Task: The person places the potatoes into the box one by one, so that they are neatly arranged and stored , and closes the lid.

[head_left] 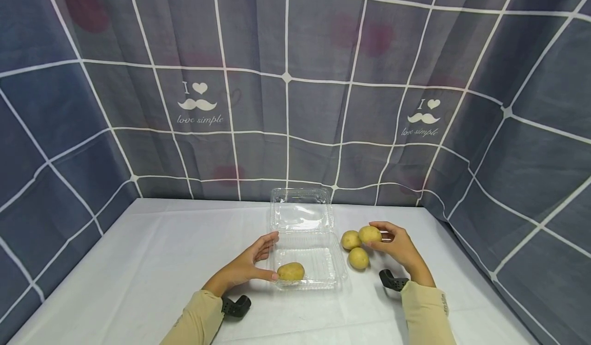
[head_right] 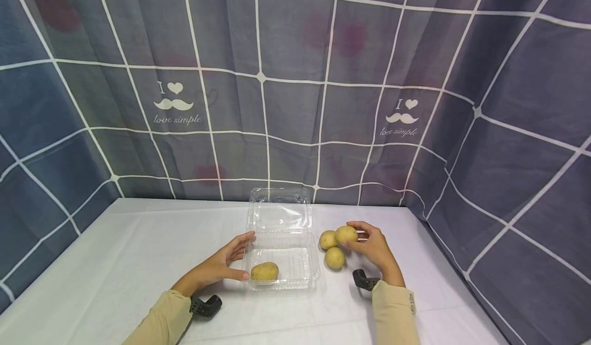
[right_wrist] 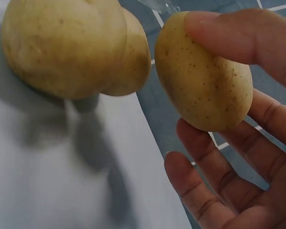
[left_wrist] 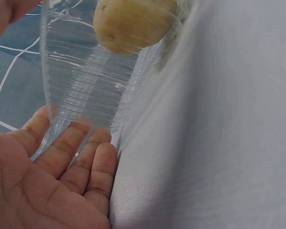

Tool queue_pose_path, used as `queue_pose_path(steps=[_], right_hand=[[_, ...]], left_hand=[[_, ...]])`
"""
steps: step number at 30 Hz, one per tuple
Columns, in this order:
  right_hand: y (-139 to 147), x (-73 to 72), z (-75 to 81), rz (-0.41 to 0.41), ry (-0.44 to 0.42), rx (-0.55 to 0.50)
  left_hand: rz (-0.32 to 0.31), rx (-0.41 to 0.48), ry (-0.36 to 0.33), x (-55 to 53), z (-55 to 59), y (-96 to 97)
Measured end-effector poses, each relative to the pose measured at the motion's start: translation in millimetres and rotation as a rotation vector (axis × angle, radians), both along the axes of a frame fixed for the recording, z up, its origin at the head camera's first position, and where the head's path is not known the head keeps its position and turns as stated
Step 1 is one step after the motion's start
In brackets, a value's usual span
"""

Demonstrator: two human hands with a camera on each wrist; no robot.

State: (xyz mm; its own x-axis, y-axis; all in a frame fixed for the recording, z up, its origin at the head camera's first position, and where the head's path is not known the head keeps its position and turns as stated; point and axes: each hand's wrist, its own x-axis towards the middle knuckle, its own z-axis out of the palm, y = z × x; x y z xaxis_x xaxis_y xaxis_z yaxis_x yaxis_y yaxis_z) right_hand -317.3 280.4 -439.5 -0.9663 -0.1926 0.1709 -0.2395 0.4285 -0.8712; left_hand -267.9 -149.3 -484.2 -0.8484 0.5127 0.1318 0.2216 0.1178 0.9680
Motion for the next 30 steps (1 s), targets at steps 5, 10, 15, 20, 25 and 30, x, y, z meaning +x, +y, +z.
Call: queue_pose_path(steps=[5, 10, 15, 20, 25, 30], right_hand=[[-5.8, 0.2, 1.9, 0.035, 0.008, -0.030], [-10.3, -0.5, 3.3, 0.060, 0.013, -0.030], [-14.9, -0.4, 5.9, 0.075, 0.006, -0.031], [-19.8, -1.7, 6.5, 0.104, 0.007, -0.041], [-24.4, -4.0, 4.3, 0.125, 0.002, -0.044], [-29.7, -3.9, 4.9, 0.125, 0.008, -0.026]], left_hand=[[0.000, 0.002, -0.005, -0.9, 0.3, 0.1], [-0.009, 0.001, 0.012, -2.2, -1.5, 0.0], [-0.024, 0.016, 0.036, -1.5, -1.5, 0.0], [-0.021, 0.013, 0.038, -1.2, -1.2, -0.2], [-0.016, 0.009, 0.039, -1.1, -1.9, -0.6], [-0.015, 0.006, 0.044, -1.3, -2.2, -0.9]])
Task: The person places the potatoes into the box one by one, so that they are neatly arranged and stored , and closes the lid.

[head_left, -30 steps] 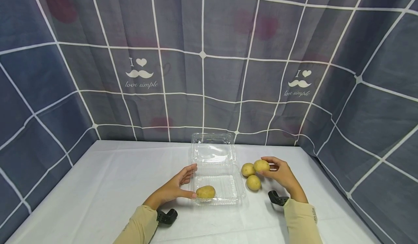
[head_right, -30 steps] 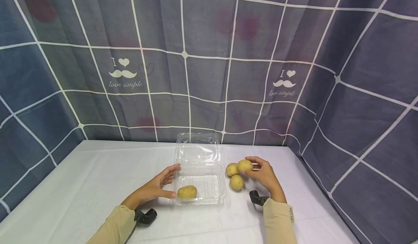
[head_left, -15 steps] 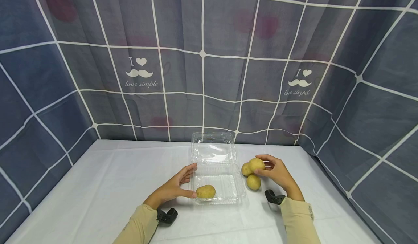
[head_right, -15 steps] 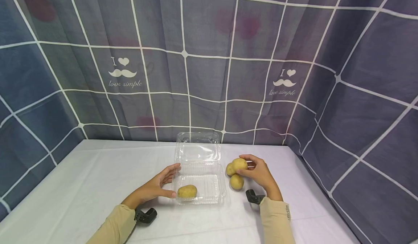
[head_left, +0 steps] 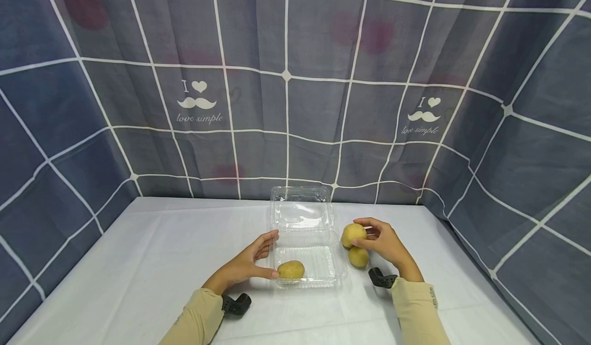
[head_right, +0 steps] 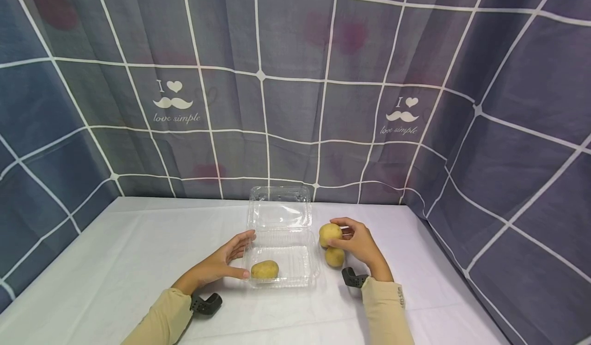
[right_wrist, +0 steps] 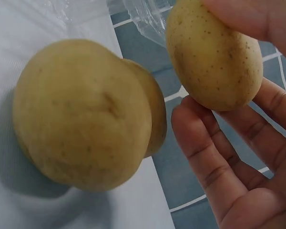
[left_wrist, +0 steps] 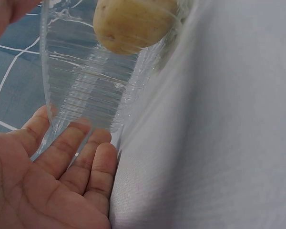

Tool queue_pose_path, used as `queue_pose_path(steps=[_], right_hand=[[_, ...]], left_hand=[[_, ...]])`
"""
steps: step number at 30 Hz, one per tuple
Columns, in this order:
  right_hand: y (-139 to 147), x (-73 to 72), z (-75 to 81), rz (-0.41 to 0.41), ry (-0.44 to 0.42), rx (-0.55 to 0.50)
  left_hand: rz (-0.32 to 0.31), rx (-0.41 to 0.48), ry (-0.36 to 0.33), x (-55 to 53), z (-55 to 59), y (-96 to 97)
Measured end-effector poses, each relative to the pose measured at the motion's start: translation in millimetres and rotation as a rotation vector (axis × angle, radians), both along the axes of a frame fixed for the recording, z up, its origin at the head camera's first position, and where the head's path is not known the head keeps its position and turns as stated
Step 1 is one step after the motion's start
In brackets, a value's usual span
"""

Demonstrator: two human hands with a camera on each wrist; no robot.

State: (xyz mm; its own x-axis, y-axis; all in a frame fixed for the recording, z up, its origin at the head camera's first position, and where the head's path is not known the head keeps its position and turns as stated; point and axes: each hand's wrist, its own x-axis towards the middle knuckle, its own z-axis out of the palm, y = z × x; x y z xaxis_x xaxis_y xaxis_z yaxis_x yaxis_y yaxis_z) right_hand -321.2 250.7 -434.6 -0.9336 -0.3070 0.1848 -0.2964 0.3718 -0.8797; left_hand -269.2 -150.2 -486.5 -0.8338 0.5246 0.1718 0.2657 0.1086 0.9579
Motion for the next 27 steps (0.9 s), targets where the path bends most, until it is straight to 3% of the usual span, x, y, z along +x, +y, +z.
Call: queue_pose_path(steps=[15, 27], right_hand=[[-15.2, 3.3, 5.2, 0.045, 0.079, 0.060], [-31.2, 4.0, 7.6, 0.113, 0.045, 0.012]], left_hand=[[0.004, -0.001, -0.015, -0.1, 1.2, 0.9], [0.005, 0.002, -0.021, -0.3, 0.4, 0.7]])
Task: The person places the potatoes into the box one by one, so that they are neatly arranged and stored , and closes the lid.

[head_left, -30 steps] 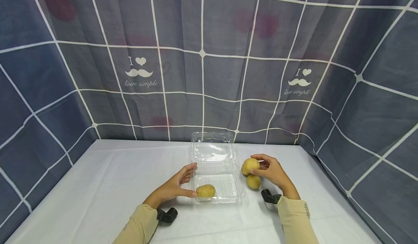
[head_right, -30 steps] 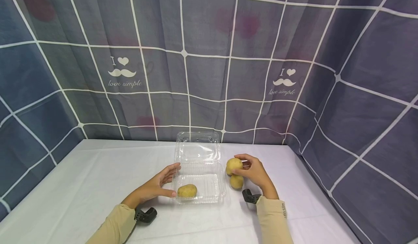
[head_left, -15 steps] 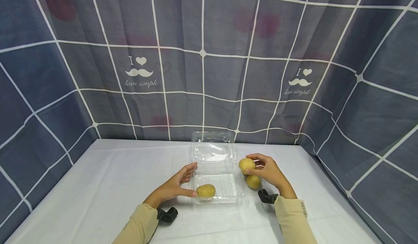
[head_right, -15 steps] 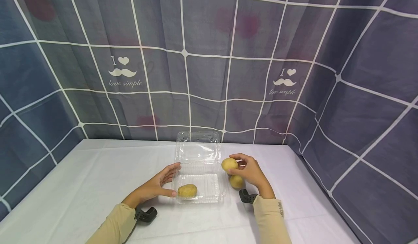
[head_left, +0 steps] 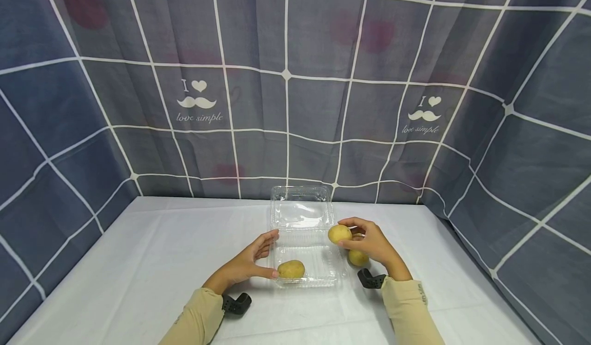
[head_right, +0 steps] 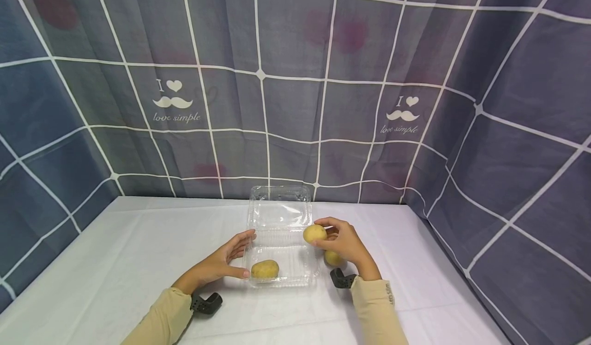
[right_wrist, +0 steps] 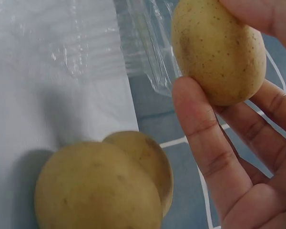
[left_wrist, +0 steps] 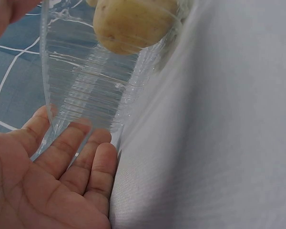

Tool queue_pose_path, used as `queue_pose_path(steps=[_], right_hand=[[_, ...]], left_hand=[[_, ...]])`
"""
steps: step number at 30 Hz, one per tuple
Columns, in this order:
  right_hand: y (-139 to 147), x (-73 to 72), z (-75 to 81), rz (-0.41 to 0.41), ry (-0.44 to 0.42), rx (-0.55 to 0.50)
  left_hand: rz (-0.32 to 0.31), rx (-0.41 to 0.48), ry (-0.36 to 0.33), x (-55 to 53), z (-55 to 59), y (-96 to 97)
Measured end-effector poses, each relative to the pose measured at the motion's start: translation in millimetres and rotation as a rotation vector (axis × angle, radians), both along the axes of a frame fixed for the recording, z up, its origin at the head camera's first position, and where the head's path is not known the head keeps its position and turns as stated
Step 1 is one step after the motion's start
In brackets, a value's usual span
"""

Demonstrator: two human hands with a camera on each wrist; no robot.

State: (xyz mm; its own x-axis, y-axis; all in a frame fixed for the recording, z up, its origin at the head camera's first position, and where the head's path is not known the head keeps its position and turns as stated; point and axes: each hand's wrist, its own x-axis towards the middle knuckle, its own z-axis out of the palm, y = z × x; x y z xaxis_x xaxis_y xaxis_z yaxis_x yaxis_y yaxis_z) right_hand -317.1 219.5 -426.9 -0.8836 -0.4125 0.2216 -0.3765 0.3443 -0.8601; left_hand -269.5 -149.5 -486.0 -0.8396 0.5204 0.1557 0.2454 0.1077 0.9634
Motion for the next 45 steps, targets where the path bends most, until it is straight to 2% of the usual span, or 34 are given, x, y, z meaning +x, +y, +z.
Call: queue_pose_path(steps=[13, 26, 37, 45], right_hand=[[-16.2, 1.7, -0.8, 0.041, 0.012, 0.027], [-36.0, 10.6, 5.9, 0.101, 0.038, 0.013], [-53.4, 18.0, 8.6, 0.069, 0.001, 0.026], [-64.0, 19.2, 5.6, 0.096, -0.041, -0.048]], left_hand=[[-0.003, -0.005, 0.001, -1.0, -0.6, -0.1], [-0.007, -0.001, 0.001, -1.0, -0.3, -0.6], [-0.004, -0.003, -0.005, -0.7, 0.3, -0.4], [-0.004, -0.001, -0.007, -0.6, 1.1, 0.1]])
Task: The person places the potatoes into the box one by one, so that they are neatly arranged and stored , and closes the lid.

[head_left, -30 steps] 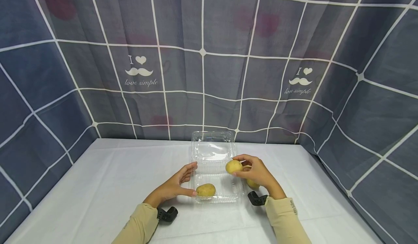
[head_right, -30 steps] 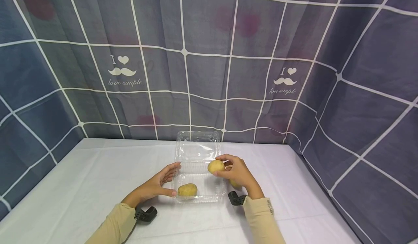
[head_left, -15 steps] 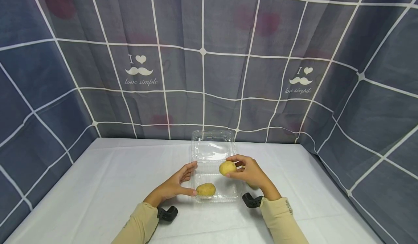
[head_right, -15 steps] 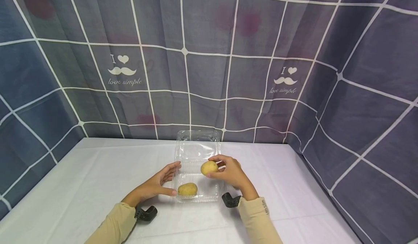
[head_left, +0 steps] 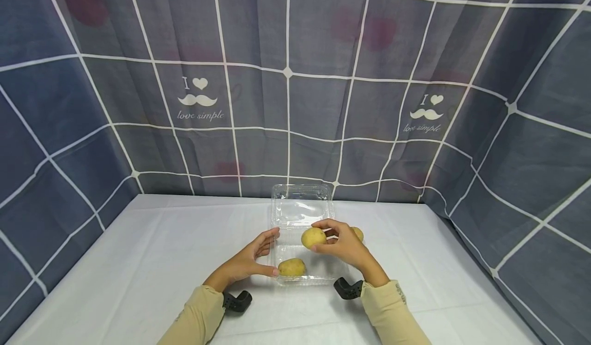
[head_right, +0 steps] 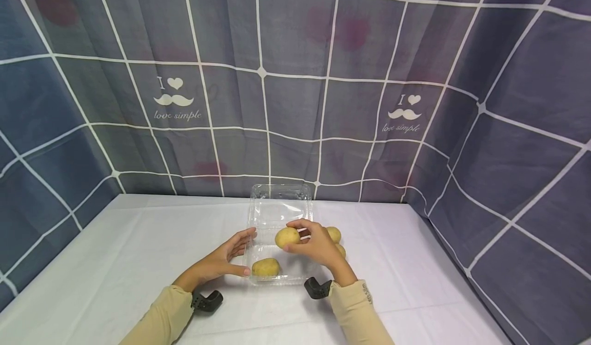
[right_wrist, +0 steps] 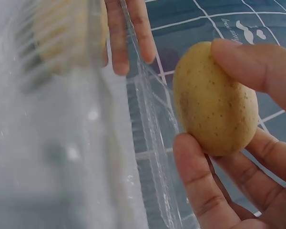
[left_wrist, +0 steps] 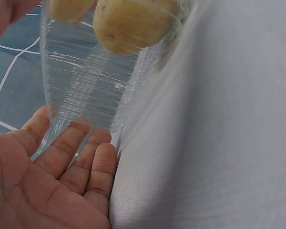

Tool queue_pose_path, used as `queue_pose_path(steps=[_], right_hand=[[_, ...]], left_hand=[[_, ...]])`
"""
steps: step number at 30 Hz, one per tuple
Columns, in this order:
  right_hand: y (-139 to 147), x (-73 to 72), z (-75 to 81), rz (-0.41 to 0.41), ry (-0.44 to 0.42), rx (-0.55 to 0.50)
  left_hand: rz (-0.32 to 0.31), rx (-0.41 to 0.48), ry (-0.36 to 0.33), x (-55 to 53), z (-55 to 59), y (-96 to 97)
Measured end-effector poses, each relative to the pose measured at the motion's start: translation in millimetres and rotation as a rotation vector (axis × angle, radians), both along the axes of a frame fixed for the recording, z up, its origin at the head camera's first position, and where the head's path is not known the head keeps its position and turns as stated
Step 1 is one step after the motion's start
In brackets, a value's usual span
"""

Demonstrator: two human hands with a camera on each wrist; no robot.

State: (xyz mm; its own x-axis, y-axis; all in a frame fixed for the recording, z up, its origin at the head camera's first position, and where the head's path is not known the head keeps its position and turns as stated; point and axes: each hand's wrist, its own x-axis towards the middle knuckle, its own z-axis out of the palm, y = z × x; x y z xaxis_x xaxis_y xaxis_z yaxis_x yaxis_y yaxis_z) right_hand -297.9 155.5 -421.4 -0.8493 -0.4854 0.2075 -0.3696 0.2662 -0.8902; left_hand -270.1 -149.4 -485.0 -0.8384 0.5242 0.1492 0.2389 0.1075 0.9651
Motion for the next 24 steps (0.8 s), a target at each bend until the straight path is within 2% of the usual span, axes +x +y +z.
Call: queue_pose_path(steps=[4, 16, 24], right_hand=[[-4.0, -0.7, -3.3, 0.007, -0.010, -0.030], [-13.8, 2.3, -10.4, -0.007, -0.112, -0.132], [-21.1, 2.4, -15.1, -0.054, -0.184, -0.183]], left_hand=[[0.004, -0.001, 0.000, -0.3, -0.2, 0.2], [0.006, -0.001, -0.009, 1.2, 1.4, 0.3], [0.008, -0.008, -0.011, 0.5, 1.3, 0.5]])
